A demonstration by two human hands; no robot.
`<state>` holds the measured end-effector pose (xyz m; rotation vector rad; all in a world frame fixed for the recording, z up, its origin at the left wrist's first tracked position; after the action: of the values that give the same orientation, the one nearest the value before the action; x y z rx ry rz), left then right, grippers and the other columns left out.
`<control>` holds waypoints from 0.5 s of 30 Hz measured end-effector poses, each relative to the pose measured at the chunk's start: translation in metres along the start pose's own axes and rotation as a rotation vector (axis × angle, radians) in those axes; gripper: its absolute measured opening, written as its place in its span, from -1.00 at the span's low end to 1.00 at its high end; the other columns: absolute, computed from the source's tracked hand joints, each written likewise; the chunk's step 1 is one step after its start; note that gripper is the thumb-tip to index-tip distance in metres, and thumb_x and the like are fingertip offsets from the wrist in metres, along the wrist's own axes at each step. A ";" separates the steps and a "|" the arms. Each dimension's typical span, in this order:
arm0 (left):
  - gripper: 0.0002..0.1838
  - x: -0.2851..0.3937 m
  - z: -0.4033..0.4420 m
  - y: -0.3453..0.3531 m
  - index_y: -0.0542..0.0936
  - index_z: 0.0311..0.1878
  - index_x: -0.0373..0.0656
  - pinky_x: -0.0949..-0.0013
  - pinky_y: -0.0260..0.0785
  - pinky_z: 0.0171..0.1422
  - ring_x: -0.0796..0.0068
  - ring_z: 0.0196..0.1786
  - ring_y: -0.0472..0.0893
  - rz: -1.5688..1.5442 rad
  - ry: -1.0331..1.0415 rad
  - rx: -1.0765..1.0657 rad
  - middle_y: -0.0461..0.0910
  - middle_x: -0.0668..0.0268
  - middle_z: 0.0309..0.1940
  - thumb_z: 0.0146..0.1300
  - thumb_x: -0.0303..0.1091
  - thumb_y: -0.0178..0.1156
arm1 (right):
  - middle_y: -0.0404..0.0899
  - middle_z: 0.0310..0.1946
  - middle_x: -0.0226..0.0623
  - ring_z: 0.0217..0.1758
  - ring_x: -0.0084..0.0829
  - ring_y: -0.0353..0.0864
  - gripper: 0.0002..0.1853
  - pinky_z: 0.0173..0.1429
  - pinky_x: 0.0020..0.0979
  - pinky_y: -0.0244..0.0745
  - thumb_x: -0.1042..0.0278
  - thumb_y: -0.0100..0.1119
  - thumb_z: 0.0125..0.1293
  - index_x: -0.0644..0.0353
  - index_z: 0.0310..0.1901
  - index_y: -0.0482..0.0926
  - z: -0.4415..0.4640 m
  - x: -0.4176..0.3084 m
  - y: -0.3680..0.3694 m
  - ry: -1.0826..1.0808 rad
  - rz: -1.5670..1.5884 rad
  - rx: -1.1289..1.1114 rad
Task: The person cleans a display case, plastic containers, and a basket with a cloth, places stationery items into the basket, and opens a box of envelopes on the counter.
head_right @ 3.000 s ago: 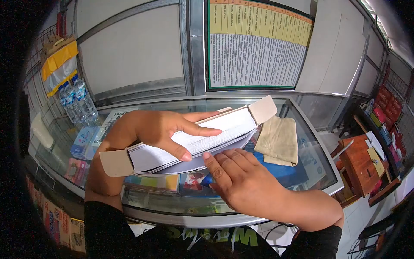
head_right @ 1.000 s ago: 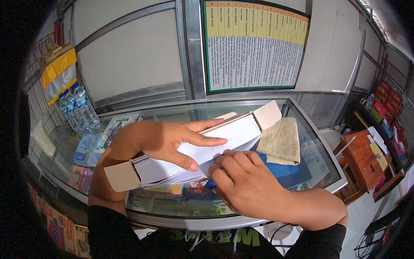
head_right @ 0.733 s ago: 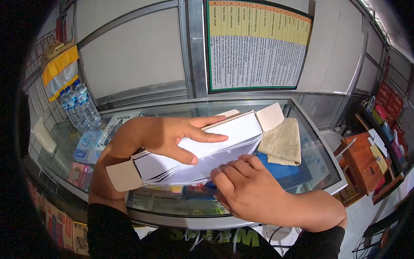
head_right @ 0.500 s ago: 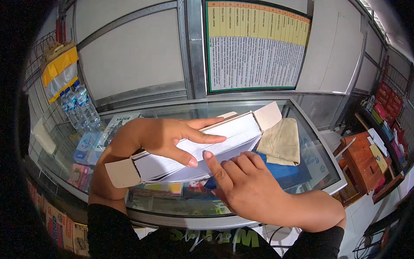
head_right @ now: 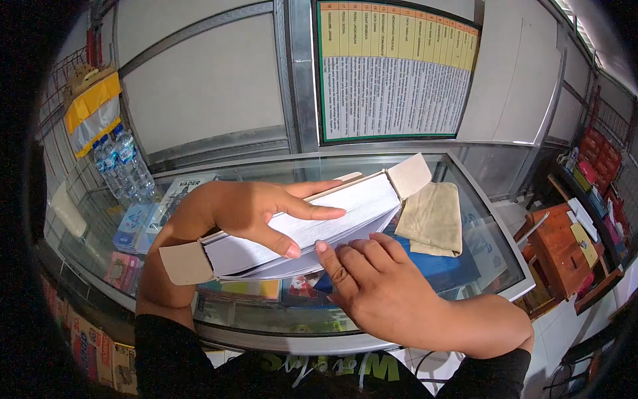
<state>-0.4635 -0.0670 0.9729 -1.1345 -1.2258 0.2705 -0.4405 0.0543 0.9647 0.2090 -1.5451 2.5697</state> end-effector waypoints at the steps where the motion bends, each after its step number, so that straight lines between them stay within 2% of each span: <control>1: -0.35 0.001 0.000 -0.001 0.22 0.28 0.10 0.42 0.09 0.26 0.15 0.34 0.11 0.018 0.011 0.016 -0.22 0.13 0.39 0.08 -0.19 0.16 | 0.44 -0.17 -0.19 -0.10 -0.26 0.40 -0.26 0.07 -0.17 0.27 0.22 0.30 -0.10 0.34 0.15 0.27 0.000 0.000 0.000 0.001 -0.002 -0.001; 2: -0.35 0.001 0.000 -0.001 0.22 0.28 0.10 0.42 0.09 0.26 0.15 0.34 0.11 0.018 0.010 0.014 -0.22 0.13 0.39 0.08 -0.19 0.16 | 0.44 -0.16 -0.19 -0.09 -0.25 0.40 -0.26 0.08 -0.17 0.27 0.22 0.30 -0.10 0.33 0.15 0.28 0.000 0.001 0.000 0.003 -0.005 -0.002; 5: -0.32 0.002 0.000 -0.001 0.23 0.27 -0.07 0.39 -0.01 0.29 0.22 0.40 -0.11 -0.066 -0.032 -0.009 -0.30 0.03 0.38 0.04 -0.35 0.21 | 0.44 -0.16 -0.18 -0.09 -0.25 0.41 -0.27 0.08 -0.17 0.27 0.22 0.30 -0.10 0.33 0.14 0.28 0.001 0.001 0.000 0.001 -0.011 0.012; 6: -0.32 0.001 0.000 -0.001 0.23 0.27 -0.07 0.39 -0.01 0.29 0.22 0.40 -0.11 -0.065 -0.032 -0.010 -0.30 0.03 0.38 0.04 -0.35 0.21 | 0.44 -0.16 -0.18 -0.08 -0.25 0.41 -0.27 0.08 -0.17 0.27 0.22 0.30 -0.10 0.32 0.14 0.29 0.001 0.001 0.000 -0.002 -0.015 0.018; 9: -0.35 -0.002 -0.001 -0.004 0.25 0.27 0.08 0.43 0.08 0.25 0.17 0.34 0.11 0.007 0.012 0.043 -0.18 0.13 0.38 0.05 -0.23 0.18 | 0.44 -0.15 -0.19 -0.07 -0.25 0.41 -0.28 0.09 -0.16 0.27 0.22 0.30 -0.09 0.31 0.14 0.29 0.001 0.001 -0.001 -0.005 -0.020 0.026; 14: -0.35 0.000 -0.001 -0.005 0.25 0.27 0.07 0.42 0.08 0.26 0.17 0.35 0.10 0.013 0.006 0.041 -0.18 0.13 0.38 0.05 -0.23 0.17 | 0.44 -0.15 -0.19 -0.06 -0.25 0.41 -0.29 0.09 -0.16 0.27 0.22 0.30 -0.08 0.29 0.14 0.30 0.000 0.002 -0.002 -0.013 -0.015 0.031; 15: -0.35 -0.001 0.000 -0.004 0.25 0.27 0.05 0.42 0.04 0.27 0.19 0.36 0.04 -0.029 -0.019 0.028 -0.21 0.10 0.38 0.04 -0.29 0.18 | 0.44 -0.15 -0.19 -0.06 -0.25 0.41 -0.29 0.09 -0.16 0.27 0.22 0.30 -0.08 0.29 0.14 0.30 0.000 0.002 -0.002 -0.014 -0.015 0.030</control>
<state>-0.4650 -0.0695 0.9756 -1.0913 -1.2508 0.2769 -0.4416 0.0551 0.9669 0.2413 -1.5038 2.5869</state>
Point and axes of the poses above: each hand's wrist, its own z-axis towards the middle knuckle, its own y-axis out of the palm, x = y × z, the point moved 8 cm from there along z, towards the middle knuckle
